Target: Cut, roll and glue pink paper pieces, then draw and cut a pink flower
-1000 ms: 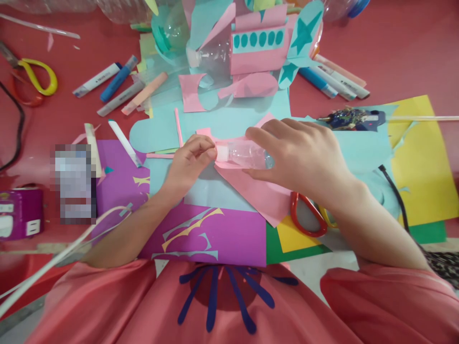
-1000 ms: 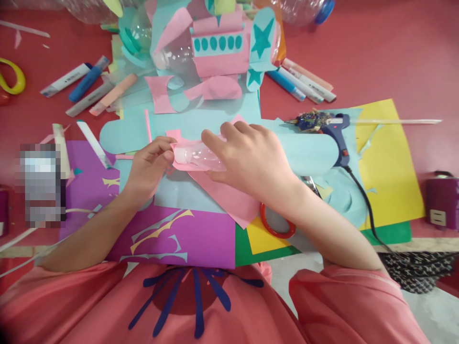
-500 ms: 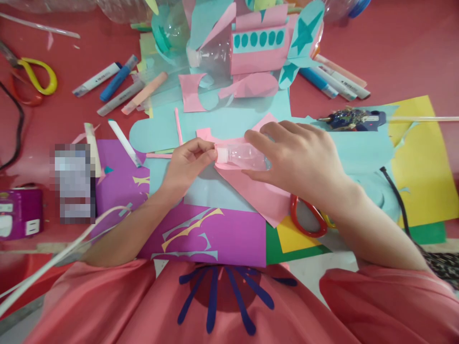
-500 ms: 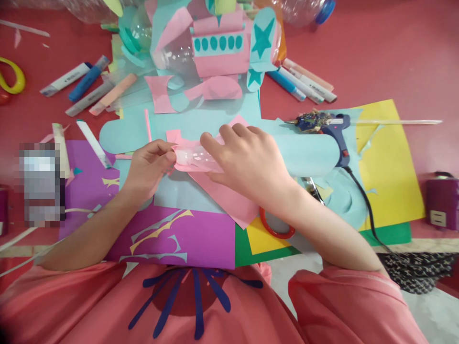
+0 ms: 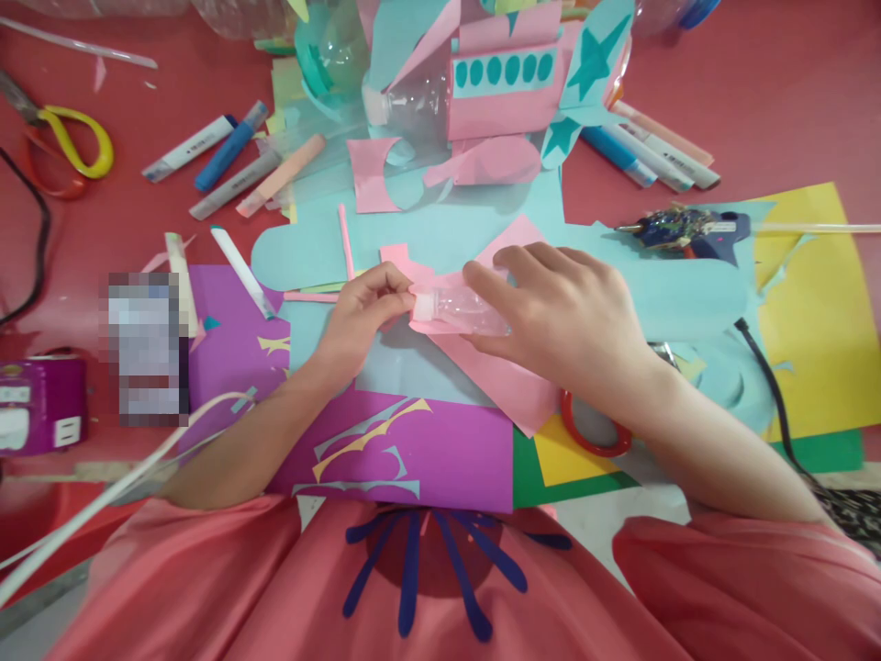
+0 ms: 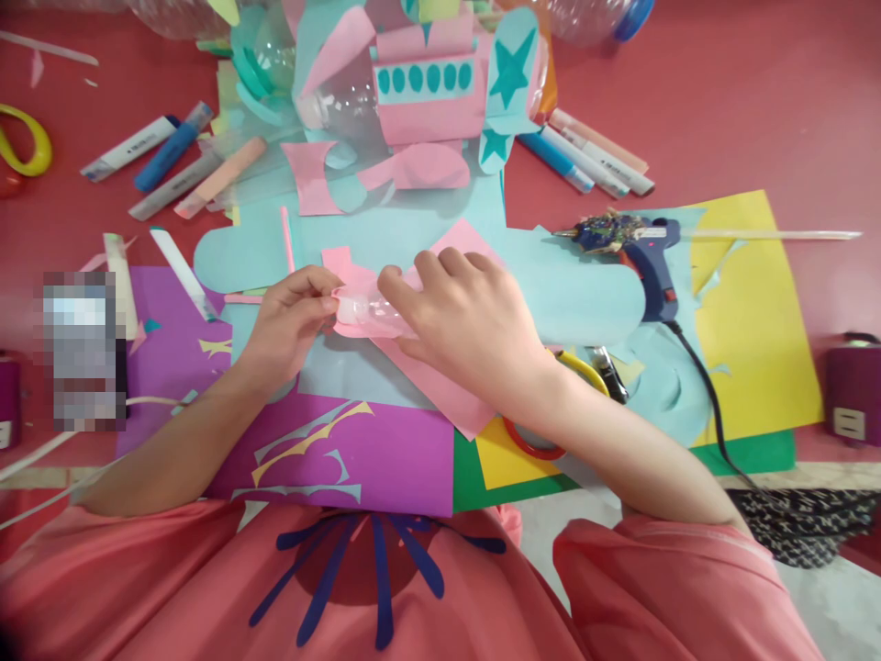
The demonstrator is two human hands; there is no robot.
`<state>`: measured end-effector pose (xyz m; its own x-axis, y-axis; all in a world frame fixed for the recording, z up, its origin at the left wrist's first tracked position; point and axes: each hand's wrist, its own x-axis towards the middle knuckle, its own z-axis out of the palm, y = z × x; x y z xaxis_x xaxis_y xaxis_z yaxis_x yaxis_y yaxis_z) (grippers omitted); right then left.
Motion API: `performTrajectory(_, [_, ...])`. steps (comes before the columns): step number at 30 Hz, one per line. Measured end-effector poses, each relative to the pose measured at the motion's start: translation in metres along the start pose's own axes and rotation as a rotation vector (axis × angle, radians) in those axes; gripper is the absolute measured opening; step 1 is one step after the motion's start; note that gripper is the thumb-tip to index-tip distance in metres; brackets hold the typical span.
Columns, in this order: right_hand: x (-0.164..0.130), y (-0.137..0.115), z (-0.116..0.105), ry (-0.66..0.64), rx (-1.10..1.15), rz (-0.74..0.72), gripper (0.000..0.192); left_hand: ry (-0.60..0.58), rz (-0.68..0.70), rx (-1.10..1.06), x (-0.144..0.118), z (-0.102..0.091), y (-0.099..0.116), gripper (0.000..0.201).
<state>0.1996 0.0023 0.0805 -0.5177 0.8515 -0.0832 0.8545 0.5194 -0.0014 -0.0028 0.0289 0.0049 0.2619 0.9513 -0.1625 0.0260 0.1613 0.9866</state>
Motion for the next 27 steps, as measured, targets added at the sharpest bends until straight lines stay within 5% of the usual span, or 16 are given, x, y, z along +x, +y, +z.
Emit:
performTrajectory(9, [0.001,0.0,0.012,0.095,-0.067,-0.023,0.03,0.047,-0.041,-0.011,-0.002,0.005,0.003,0.012])
performTrajectory(16, [0.001,0.001,0.016,0.155,-0.12,-0.022,0.03,0.027,0.087,0.032,-0.004,0.004,0.002,0.03])
performTrajectory(27, [0.003,-0.001,0.004,0.047,-0.063,0.064,0.034,0.049,0.246,0.162,-0.005,0.003,-0.001,0.049])
